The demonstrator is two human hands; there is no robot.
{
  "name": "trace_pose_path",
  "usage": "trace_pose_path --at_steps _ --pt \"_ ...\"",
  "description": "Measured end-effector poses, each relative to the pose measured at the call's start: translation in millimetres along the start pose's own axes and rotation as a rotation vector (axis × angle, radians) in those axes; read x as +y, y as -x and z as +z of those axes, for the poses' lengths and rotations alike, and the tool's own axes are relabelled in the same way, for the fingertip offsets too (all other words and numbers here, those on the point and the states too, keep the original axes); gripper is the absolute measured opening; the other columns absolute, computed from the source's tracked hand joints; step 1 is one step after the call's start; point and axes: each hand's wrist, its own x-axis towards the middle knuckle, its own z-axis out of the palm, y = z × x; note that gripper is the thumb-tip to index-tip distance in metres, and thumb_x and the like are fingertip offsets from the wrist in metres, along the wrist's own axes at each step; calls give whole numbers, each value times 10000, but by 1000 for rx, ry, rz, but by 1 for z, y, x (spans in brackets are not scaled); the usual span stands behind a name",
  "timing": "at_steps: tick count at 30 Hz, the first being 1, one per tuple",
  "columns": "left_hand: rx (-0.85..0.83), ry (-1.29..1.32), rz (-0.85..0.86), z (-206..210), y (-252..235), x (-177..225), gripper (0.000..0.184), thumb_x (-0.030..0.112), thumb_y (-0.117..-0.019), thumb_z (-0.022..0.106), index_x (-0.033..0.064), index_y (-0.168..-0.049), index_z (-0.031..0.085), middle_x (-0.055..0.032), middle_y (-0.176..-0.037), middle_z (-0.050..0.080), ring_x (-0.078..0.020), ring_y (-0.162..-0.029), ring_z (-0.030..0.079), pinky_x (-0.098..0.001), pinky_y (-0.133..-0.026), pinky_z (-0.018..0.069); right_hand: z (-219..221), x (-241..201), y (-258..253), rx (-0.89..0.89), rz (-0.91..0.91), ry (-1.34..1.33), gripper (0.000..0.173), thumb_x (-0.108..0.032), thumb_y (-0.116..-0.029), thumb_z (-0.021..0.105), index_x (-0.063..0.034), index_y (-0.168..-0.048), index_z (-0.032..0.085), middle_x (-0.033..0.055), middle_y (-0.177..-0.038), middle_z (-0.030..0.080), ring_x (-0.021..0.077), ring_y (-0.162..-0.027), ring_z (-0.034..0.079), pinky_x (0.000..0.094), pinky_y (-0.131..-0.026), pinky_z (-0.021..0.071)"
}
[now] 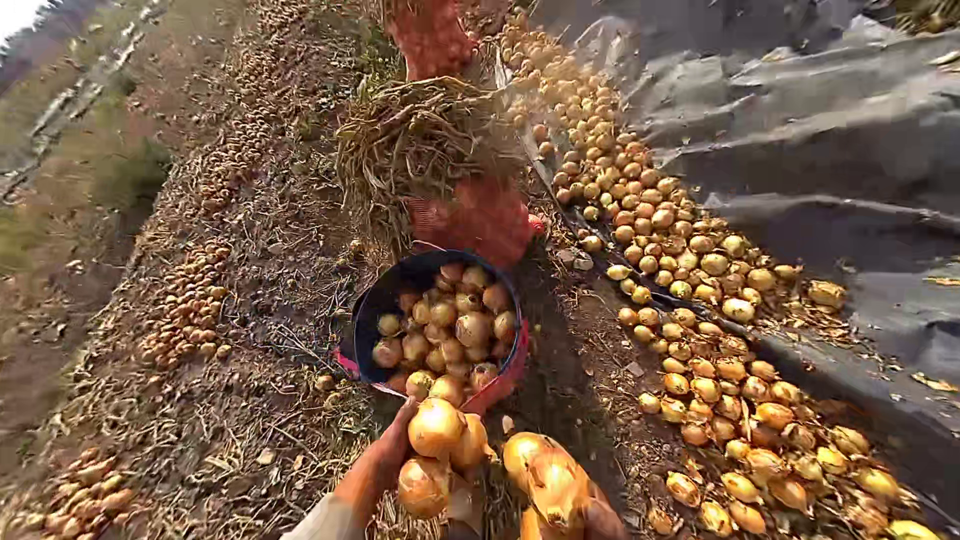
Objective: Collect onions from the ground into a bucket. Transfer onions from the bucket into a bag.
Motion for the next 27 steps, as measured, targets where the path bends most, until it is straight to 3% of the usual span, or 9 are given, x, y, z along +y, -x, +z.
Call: trace_pose_path --at_steps 2,4,6,8,12,15,19,24,27 --pt "61 -53 110 -47 -38 68 846 746 -976 172 60 -1305 542 -96 -1038 713 -186 -938 699 -409 -833 599 64 -51 -119 -133 -75 577 1117 -795 -691 682 27 -1430 518 188 -1572 397 231 -1354 514 413 -1078 497" --pt "140 -207 203 -83 -85 112 751 714 -1014 259 119 -1327 593 -121 -1087 711 -237 -938 691 -466 -807 583 124 -72 -204 -132 -75 1114 891 -714 -657 780 -120 -1313 677 211 -1629 294 370 -1383 476 554 -1063 485" --pt "291 -457 304 -106 -124 132 603 637 -997 496 242 -1450 540 -128 -1344 634 -310 -1135 649 -559 -903 549 166 -48 -252 -70 -2 1496 859 -741 -606 830 -237 -1289 699 157 -1689 184 439 -1355 491 633 -969 520" --pt "408 -692 351 -124 -155 132 628 491 -967 635 194 -1503 499 -208 -1543 456 -427 -1333 521 -668 -1023 461 187 -7 -276 -40 71 1728 875 -713 -616 834 -257 -1343 661 113 -1723 85 492 -1431 367 668 -956 502" --pt "494 -634 257 -137 -143 64 513 367 -968 659 152 -1428 579 -137 -1449 565 -310 -1324 554 -558 -1091 465 209 39 -279 22 98 1820 839 -706 -666 788 -260 -1364 656 110 -1715 154 515 -1443 332 681 -946 492" --pt "718 -348 159 -134 -108 -22 510 291 -917 722 23 -1326 578 -155 -1180 672 -280 -1053 672 -494 -902 566 201 44 -275 109 -13 1804 809 -696 -630 840 -234 -1279 706 132 -1703 186 532 -1427 346 698 -895 507" --pt "710 -107 -220 -126 -123 -50 754 447 -899 769 -34 -1400 475 -251 -1188 649 -370 -1074 657 -566 -928 541 177 44 -276 225 -185 1794 858 -657 -538 914 -200 -1239 728 205 -1686 171 532 -1391 406 695 -836 536" --pt "544 -373 -359 -147 -153 -68 697 605 -1034 447 -40 -1146 687 -275 -1116 694 -426 -1098 664 -630 -944 510 159 24 -274 391 -200 1728 850 -687 -578 867 -108 -1184 726 323 -1633 184 557 -1302 489 704 -850 525" --pt "326 -611 -387 -168 -133 -77 686 528 -1092 307 -49 -1247 644 -292 -1212 666 -431 -1164 646 -624 -998 490 152 21 -259 398 -159 1702 858 -706 -576 845 -84 -1155 730 311 -1635 194 547 -1331 466 689 -886 522"
